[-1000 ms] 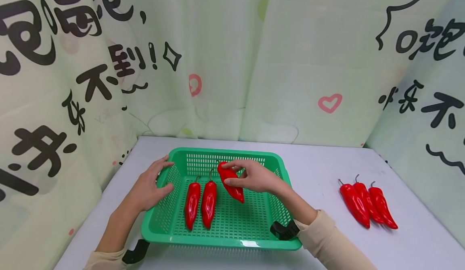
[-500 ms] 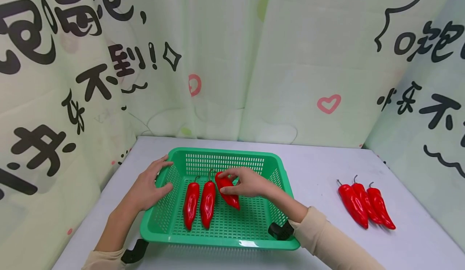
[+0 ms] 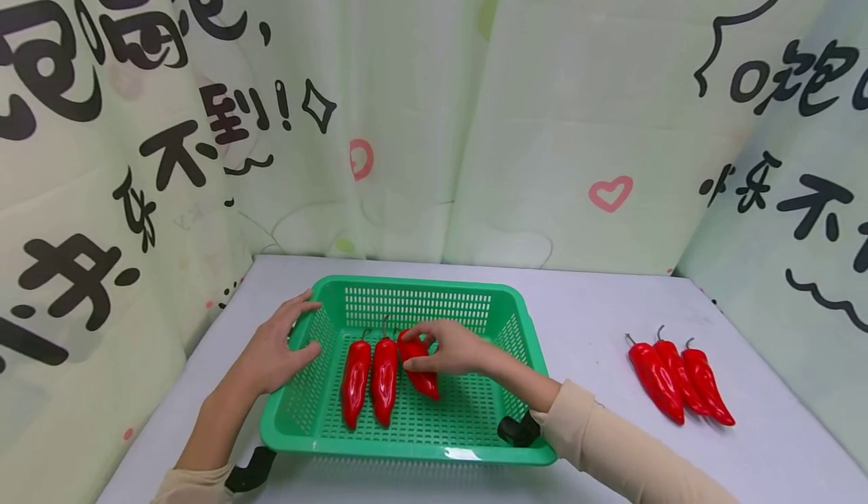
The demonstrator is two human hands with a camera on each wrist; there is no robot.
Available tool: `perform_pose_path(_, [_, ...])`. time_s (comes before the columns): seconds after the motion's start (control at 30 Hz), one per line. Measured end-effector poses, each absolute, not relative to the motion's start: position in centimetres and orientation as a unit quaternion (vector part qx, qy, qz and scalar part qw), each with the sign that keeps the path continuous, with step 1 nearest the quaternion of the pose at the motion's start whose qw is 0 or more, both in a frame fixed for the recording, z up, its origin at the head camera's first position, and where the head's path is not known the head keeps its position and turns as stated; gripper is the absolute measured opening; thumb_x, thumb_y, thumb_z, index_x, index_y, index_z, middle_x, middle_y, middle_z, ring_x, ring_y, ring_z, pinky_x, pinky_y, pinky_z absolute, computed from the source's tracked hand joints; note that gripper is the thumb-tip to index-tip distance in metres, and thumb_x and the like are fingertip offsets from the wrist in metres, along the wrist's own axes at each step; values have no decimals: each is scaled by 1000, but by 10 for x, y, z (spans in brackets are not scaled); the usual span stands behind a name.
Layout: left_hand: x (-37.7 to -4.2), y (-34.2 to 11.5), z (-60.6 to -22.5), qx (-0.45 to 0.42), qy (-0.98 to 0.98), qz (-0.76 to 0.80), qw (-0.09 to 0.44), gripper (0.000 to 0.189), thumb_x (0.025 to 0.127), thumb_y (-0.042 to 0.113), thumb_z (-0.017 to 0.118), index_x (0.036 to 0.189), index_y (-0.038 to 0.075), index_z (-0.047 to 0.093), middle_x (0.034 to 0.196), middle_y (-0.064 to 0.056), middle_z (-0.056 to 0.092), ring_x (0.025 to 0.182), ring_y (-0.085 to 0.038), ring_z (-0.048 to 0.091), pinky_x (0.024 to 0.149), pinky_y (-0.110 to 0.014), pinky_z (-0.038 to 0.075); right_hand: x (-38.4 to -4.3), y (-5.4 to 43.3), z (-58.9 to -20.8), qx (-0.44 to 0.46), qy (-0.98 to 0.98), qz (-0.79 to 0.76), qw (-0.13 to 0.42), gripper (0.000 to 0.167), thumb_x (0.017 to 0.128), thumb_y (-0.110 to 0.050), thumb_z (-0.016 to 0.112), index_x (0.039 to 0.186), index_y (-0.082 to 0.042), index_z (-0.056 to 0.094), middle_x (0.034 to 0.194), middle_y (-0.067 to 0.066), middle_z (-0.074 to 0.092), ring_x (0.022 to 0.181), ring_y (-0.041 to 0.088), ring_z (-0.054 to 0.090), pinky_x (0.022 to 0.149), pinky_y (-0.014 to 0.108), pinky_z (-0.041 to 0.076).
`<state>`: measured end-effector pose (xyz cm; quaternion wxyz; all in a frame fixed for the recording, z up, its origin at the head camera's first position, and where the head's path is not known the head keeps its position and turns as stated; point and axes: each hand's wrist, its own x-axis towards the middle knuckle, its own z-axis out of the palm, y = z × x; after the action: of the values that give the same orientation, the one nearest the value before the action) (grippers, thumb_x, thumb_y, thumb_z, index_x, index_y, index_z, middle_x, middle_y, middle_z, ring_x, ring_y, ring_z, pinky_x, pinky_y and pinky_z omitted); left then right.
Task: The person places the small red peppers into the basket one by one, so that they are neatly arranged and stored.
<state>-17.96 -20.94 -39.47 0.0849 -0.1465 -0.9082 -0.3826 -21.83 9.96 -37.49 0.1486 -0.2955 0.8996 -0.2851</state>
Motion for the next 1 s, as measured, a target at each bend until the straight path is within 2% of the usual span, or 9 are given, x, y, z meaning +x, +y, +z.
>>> perform_pose_path(0.2, [-180,-209,-394,-146,-909,-382,86,56,90,15,63,143,2,52,162,-17,35,122,-42,58,90,-52,51,-216,97,-374,-285,894,-290,189,44,92,-28,76,131,-11,66,115,7,69,99,25,66,69,30,55])
perform_pose_path(0.4, [-179,-209,-395,-148,-908,-381,88,55,90,14,63,143,2,52,162,-18,35,125,-44,56,92,-55,50,-214,97,-374,-271,885,-301,228,43,91,-24,76,131,-11,67,121,9,67,112,28,62,72,33,56])
perform_pose_path(0.53, [-179,-209,-394,-148,-908,-381,88,55,90,14,63,143,1,52,162,-18,34,126,-44,56,93,-56,50,-213,97,-373,-268,883,-306,234,42,92,-21,76,131,-11,66,120,10,67,112,29,62,74,34,57])
perform_pose_path(0.63, [-179,-209,-394,-148,-908,-381,87,55,90,14,63,143,2,52,162,-18,34,126,-44,55,92,-55,50,-213,97,-373,-265,882,-307,238,42,92,-20,75,131,-10,66,118,10,67,107,26,62,73,33,57])
perform_pose_path(0.73, [-179,-209,-394,-147,-909,-381,87,55,90,14,63,143,2,52,162,-17,34,126,-43,56,92,-54,50,-213,97,-372,-266,882,-306,240,41,94,-21,74,133,-9,66,121,12,66,97,24,69,74,31,57])
perform_pose_path(0.87, [-179,-209,-395,-147,-909,-381,90,55,90,15,63,143,3,53,162,-17,35,126,-44,56,92,-55,51,-215,99,-370,-276,889,-293,220,40,96,-23,71,133,-10,66,125,15,66,81,22,73,72,29,56])
perform_pose_path(1.0, [-179,-209,-396,-148,-908,-381,92,55,91,15,63,143,3,53,162,-18,35,126,-44,56,92,-56,51,-215,101,-363,-283,892,-292,197,41,96,-25,70,134,-9,66,128,18,65,74,22,73,70,30,56])
